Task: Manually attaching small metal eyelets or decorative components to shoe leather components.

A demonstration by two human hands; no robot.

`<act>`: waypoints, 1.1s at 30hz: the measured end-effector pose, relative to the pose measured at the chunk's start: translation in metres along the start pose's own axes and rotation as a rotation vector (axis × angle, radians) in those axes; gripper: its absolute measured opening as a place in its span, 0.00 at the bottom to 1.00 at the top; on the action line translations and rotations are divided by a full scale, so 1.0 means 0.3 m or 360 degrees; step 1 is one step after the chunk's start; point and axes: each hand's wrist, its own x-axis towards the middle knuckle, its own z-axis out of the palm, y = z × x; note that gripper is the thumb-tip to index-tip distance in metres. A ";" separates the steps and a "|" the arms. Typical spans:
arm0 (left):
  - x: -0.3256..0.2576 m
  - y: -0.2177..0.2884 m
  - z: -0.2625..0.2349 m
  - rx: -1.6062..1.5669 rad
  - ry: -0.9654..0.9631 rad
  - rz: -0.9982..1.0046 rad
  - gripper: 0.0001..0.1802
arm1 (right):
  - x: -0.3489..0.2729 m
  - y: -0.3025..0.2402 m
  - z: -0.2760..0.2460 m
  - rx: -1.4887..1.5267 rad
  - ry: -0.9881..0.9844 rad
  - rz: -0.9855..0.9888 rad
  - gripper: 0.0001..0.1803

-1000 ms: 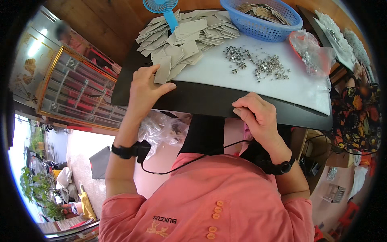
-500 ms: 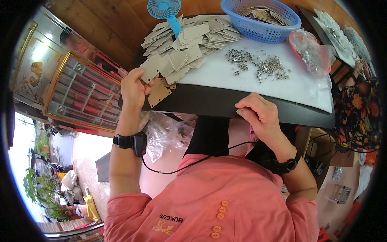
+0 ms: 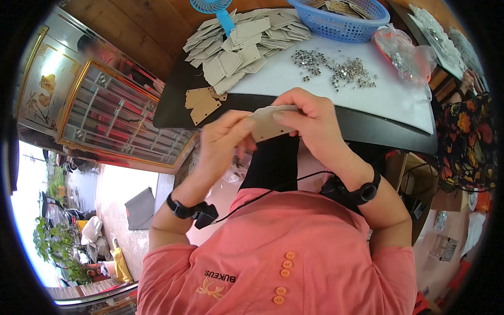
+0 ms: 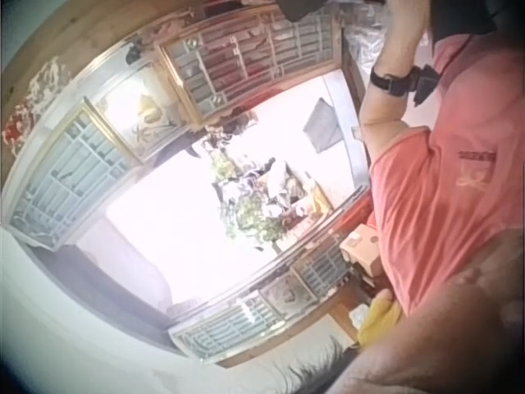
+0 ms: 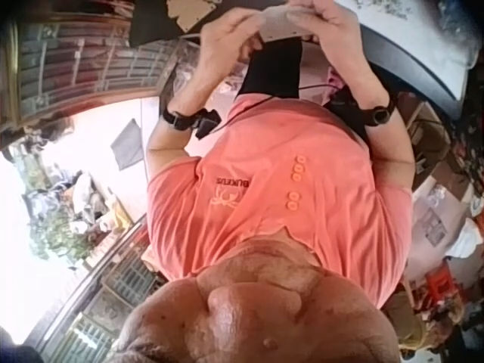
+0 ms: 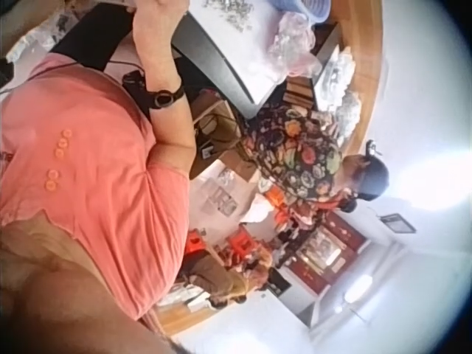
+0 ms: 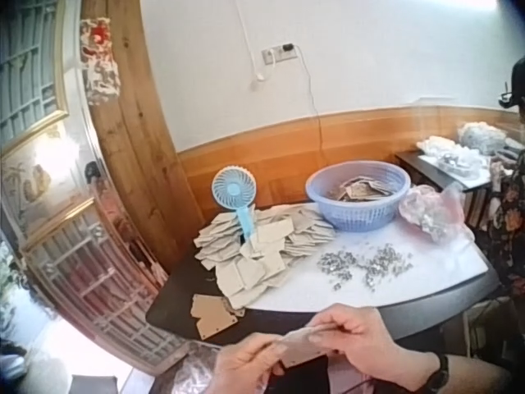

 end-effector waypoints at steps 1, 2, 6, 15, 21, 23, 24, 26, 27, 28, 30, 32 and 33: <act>-0.004 -0.001 -0.031 0.0333 0.0102 0.0188 0.11 | -0.012 0.005 -0.018 -0.0069 0.0095 -0.0035 0.07; -0.006 0.004 -0.084 0.0564 0.0279 0.0290 0.12 | -0.022 0.011 -0.041 -0.0137 0.0190 -0.0068 0.07; 0.010 -0.058 -0.306 0.1624 0.0308 0.0735 0.18 | -0.041 0.037 -0.109 -0.0062 0.0244 -0.0022 0.08; -0.018 -0.080 -0.328 0.1983 0.0009 0.0713 0.22 | -0.039 0.060 -0.083 -0.0127 0.0256 -0.0005 0.10; 0.038 -0.094 -0.411 0.1524 -0.0043 0.0883 0.14 | -0.036 0.051 -0.084 -0.0122 0.0265 0.0014 0.10; 0.051 -0.070 -0.383 0.1220 0.0252 0.0516 0.08 | -0.036 0.053 -0.078 -0.0006 0.0293 -0.0040 0.10; 0.057 -0.073 -0.378 0.1219 0.0250 0.0522 0.08 | -0.037 0.052 -0.073 -0.0008 0.0297 -0.0044 0.10; 0.075 -0.080 -0.364 0.1393 0.0216 0.0822 0.10 | -0.035 0.055 -0.067 0.0053 0.0338 -0.0067 0.10; 0.069 -0.072 -0.357 0.1388 0.0209 0.0828 0.10 | -0.034 0.059 -0.073 0.0050 0.0347 -0.0068 0.10; 0.047 -0.058 -0.349 0.1618 0.0150 0.0934 0.13 | -0.033 0.063 -0.081 0.0028 0.0373 -0.0063 0.10; 0.016 -0.042 -0.337 0.1850 0.0084 0.1023 0.16 | -0.043 0.071 -0.089 0.0014 0.0393 -0.0045 0.10; 0.003 -0.037 -0.330 0.1992 -0.0066 0.0985 0.23 | -0.048 0.060 -0.102 -0.0103 0.0409 -0.0063 0.10; 0.005 -0.038 -0.336 0.1996 -0.0066 0.0980 0.23 | -0.048 0.055 -0.094 -0.0043 0.0447 -0.0023 0.10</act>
